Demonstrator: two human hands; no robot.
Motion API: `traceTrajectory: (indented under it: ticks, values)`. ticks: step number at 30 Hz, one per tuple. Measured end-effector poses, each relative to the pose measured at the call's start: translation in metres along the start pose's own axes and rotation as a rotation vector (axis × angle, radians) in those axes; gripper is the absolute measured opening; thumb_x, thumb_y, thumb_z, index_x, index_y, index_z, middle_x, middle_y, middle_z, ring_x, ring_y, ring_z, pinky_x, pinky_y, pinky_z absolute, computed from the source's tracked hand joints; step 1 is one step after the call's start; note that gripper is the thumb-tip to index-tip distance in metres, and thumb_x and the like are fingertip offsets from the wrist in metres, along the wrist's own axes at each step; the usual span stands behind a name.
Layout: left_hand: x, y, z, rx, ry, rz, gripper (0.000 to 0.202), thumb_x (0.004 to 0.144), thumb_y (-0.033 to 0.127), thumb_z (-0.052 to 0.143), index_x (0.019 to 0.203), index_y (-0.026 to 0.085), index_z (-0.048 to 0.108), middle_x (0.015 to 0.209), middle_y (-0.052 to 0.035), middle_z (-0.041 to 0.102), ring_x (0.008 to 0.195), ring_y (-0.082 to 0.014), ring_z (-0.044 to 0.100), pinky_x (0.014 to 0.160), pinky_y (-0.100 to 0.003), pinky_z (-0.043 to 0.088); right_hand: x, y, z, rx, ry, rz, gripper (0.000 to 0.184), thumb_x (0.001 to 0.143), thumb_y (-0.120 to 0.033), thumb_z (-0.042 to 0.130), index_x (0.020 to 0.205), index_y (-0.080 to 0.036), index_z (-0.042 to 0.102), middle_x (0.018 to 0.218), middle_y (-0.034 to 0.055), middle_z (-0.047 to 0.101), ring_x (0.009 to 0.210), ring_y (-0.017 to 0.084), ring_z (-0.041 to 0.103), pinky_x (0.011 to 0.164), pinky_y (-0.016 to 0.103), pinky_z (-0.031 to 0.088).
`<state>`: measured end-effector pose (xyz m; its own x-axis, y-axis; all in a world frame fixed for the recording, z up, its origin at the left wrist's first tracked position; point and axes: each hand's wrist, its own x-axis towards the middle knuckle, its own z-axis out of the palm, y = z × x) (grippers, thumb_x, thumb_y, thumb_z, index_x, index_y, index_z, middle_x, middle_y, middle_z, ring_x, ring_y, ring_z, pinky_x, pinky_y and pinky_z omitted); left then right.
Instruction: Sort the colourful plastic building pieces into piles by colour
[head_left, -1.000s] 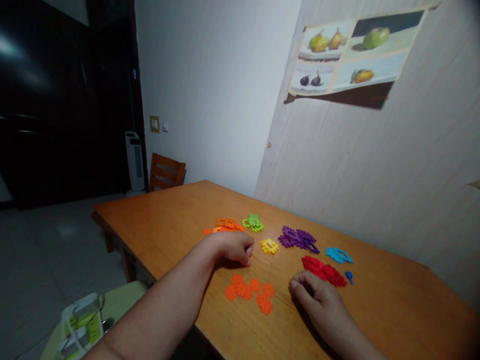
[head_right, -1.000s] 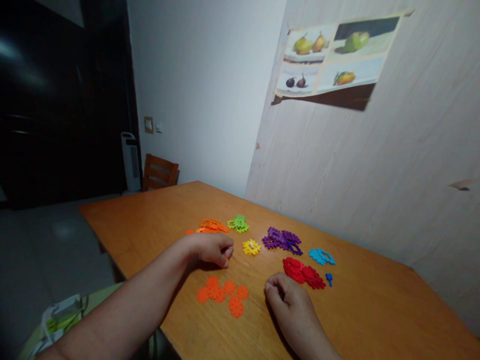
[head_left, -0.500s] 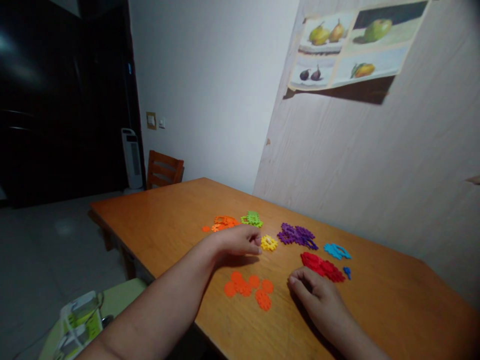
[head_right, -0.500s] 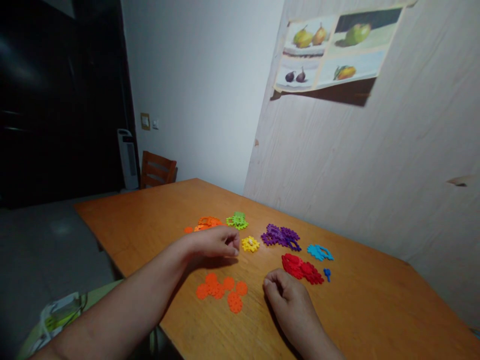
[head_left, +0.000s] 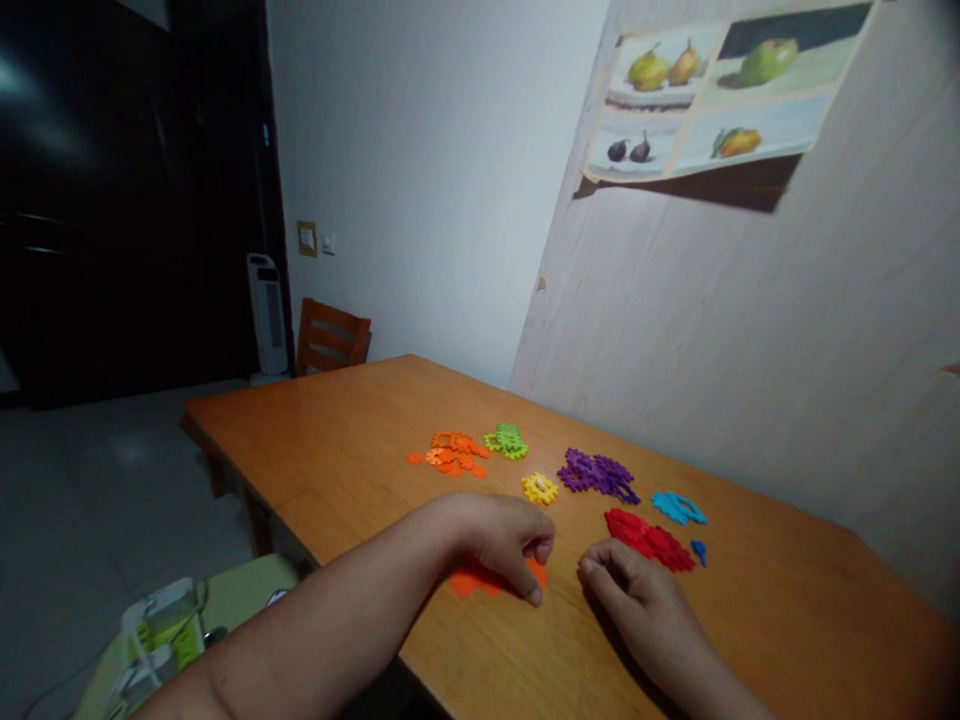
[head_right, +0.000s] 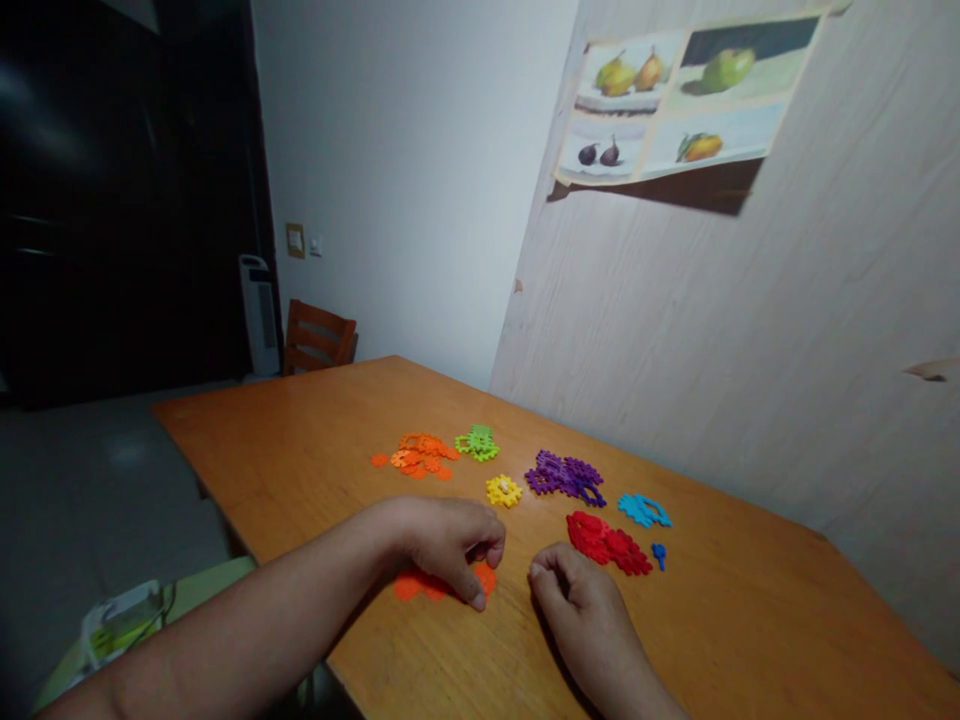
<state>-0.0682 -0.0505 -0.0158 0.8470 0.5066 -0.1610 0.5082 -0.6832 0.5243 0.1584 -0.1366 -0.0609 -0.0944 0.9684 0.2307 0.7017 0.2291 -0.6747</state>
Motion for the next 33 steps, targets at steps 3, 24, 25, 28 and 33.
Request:
traceTrajectory:
  ticks: [3, 24, 25, 28, 33]
  values:
    - [0.001, -0.006, -0.002, -0.039, 0.028, -0.069, 0.032, 0.072, 0.039, 0.080, 0.090, 0.024, 0.060, 0.079, 0.0031, 0.059, 0.068, -0.0144, 0.052, 0.055, -0.025, 0.034, 0.000, 0.002, 0.000, -0.013, -0.014, 0.006, 0.032, 0.093, -0.047, 0.048, 0.078, -0.022, 0.061, 0.073, 0.0012, 0.063, 0.073, 0.019, 0.059, 0.067, 0.029, 0.044]
    - [-0.012, -0.053, -0.038, -0.214, 0.674, -0.512, 0.015, 0.073, 0.025, 0.065, 0.080, 0.020, 0.053, 0.067, 0.0023, 0.050, 0.066, -0.0134, 0.045, 0.054, -0.024, 0.030, -0.001, 0.000, -0.001, -0.015, -0.011, 0.003, 0.030, 0.093, -0.045, 0.048, 0.079, -0.022, 0.063, 0.075, 0.0018, 0.064, 0.075, 0.020, 0.060, 0.070, 0.030, 0.044]
    - [-0.011, -0.050, -0.038, -0.206, 0.682, -0.512, 0.016, 0.073, 0.025, 0.067, 0.081, 0.020, 0.054, 0.068, 0.0021, 0.051, 0.067, -0.0135, 0.046, 0.054, -0.024, 0.030, -0.001, 0.000, 0.000, -0.019, -0.017, 0.005, 0.030, 0.093, -0.045, 0.048, 0.080, -0.022, 0.062, 0.075, 0.0018, 0.064, 0.075, 0.020, 0.060, 0.070, 0.030, 0.044]
    - [-0.007, -0.039, -0.031, -0.210, 0.634, -0.441, 0.016, 0.073, 0.024, 0.068, 0.083, 0.019, 0.057, 0.073, 0.0013, 0.056, 0.069, -0.0131, 0.049, 0.056, -0.022, 0.032, 0.000, 0.000, 0.000, -0.032, -0.023, 0.016, 0.030, 0.094, -0.045, 0.047, 0.080, -0.022, 0.061, 0.076, 0.0018, 0.064, 0.076, 0.020, 0.060, 0.071, 0.031, 0.044]
    - [0.001, -0.022, -0.012, -0.209, 0.250, -0.195, 0.024, 0.075, 0.035, 0.072, 0.090, 0.019, 0.063, 0.078, 0.0017, 0.061, 0.066, -0.0112, 0.052, 0.056, -0.022, 0.034, 0.000, 0.002, 0.000, -0.028, -0.036, 0.014, 0.030, 0.094, -0.045, 0.047, 0.079, -0.022, 0.061, 0.074, 0.0008, 0.063, 0.074, 0.019, 0.059, 0.069, 0.029, 0.043]
